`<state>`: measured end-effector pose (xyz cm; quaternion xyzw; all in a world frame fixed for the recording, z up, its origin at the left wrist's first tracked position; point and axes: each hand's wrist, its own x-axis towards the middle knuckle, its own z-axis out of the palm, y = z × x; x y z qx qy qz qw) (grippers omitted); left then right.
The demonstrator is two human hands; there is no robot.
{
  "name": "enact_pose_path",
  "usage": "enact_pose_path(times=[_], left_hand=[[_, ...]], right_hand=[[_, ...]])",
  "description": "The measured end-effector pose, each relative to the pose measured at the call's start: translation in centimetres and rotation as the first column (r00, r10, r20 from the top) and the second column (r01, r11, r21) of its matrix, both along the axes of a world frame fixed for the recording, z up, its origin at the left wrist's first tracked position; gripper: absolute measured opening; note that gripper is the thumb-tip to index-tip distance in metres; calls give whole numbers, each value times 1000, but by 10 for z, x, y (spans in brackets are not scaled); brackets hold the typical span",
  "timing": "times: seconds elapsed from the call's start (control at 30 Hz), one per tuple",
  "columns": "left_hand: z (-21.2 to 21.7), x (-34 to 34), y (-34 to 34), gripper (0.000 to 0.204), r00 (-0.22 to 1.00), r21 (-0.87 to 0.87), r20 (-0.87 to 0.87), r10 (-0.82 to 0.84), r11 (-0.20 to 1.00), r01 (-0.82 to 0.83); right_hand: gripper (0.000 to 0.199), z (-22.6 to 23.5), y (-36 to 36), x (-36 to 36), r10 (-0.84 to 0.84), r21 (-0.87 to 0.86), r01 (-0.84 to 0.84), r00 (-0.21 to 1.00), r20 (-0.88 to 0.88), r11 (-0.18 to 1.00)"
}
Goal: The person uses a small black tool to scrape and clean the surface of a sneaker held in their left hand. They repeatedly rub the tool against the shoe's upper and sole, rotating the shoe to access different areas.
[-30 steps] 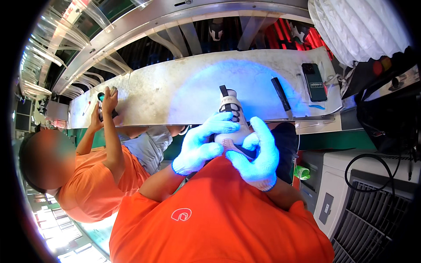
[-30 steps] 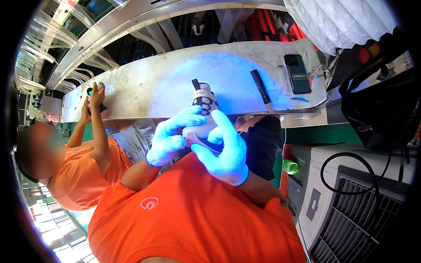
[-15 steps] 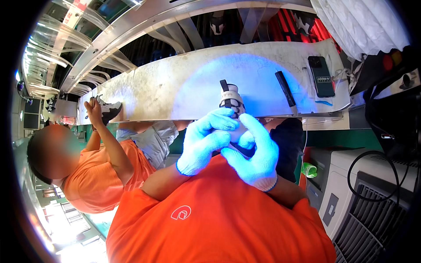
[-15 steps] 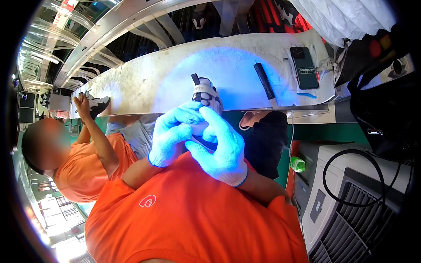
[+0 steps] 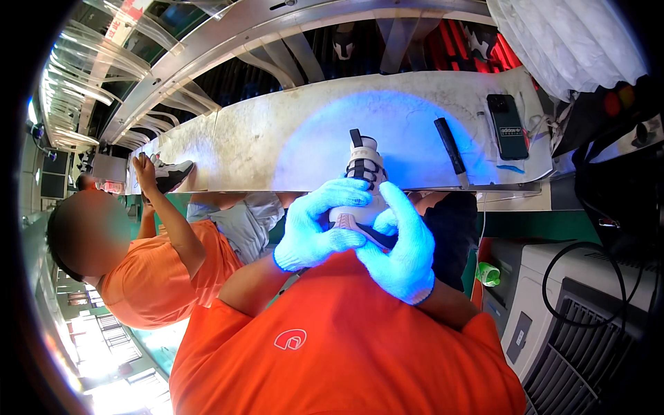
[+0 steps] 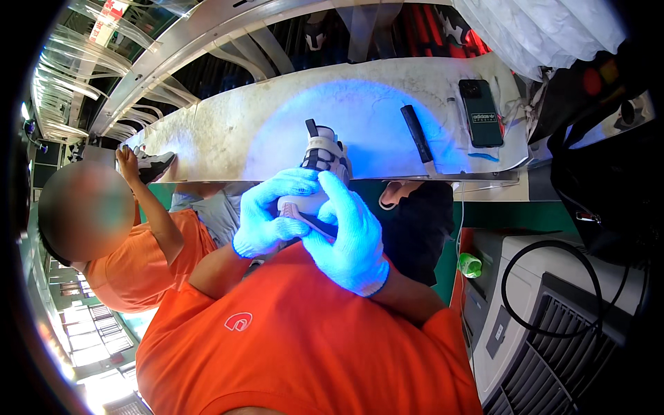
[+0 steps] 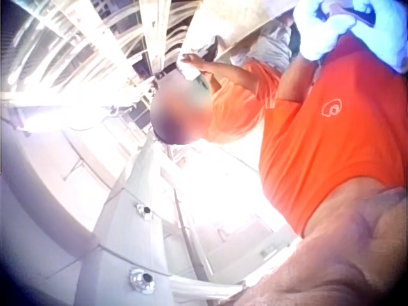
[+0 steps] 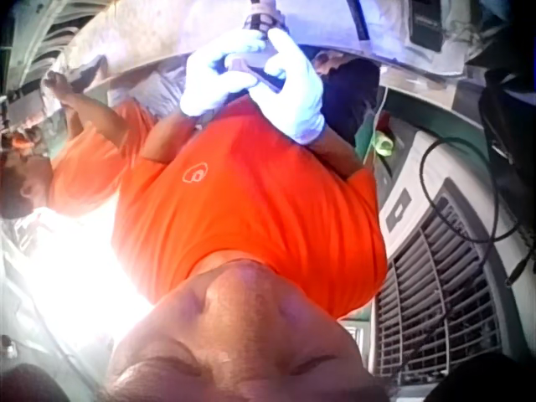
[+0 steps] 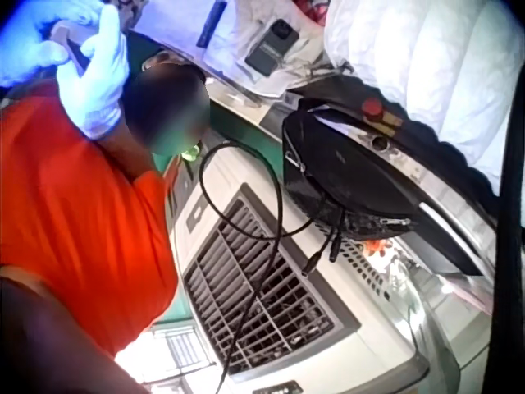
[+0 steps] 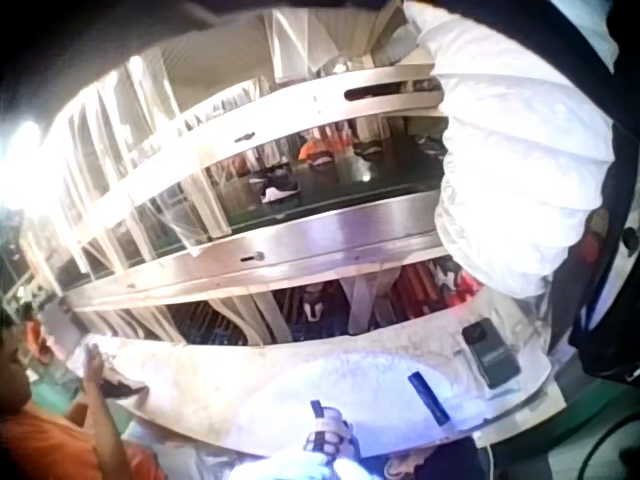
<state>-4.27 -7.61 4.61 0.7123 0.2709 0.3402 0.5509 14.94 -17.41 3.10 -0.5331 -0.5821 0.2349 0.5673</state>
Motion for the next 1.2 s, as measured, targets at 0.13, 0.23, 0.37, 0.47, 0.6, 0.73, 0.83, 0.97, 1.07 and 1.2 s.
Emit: enact_pose_path(times=[0.13, 0.23, 0.37, 0.47, 0.6, 0.73, 0.83, 0.97, 1.07, 1.2], left_hand=[[-1, 0, -2, 69, 998, 98, -52, 39, 995, -33], [-2, -1, -1, 68, 997, 138, -63, 39, 990, -30], [-1, -1, 2, 67, 999, 118, -27, 21, 993, -18], [0, -7, 6, 65, 999, 98, -40, 4, 995, 0], [0, -11, 13, 63, 999, 89, -6, -53, 995, 53], [3, -13, 14, 63, 997, 77, -35, -63, 995, 66], [5, -16, 16, 63, 996, 75, -56, -68, 995, 72], [4, -19, 16, 62, 997, 21, -48, -67, 997, 68], [1, -25, 13, 62, 998, -55, 20, -61, 997, 62], [4, -30, 11, 50, 987, -283, 158, -9, 957, 55]], right_hand=[[85, 0, 4, 0, -28, 4, 28, 1000, 7, 1000], [80, -2, 8, 1, -51, 52, 49, 998, 35, 997], [77, -4, 16, 3, -30, 105, 25, 998, 50, 994], [76, -6, 22, 5, -4, 118, -3, 999, 51, 993], [78, -12, 27, 5, 9, 158, -22, 997, 82, 987], [79, -13, 27, 6, 25, 145, -37, 996, 84, 989], [77, -13, 26, 5, 50, 91, -55, 997, 56, 994], [74, -18, 29, 1, 54, 56, -55, 998, 17, 997], [70, -15, 32, -3, 62, 32, -63, 998, 18, 997], [66, -13, 39, -14, 67, 51, -68, 998, 16, 996]])
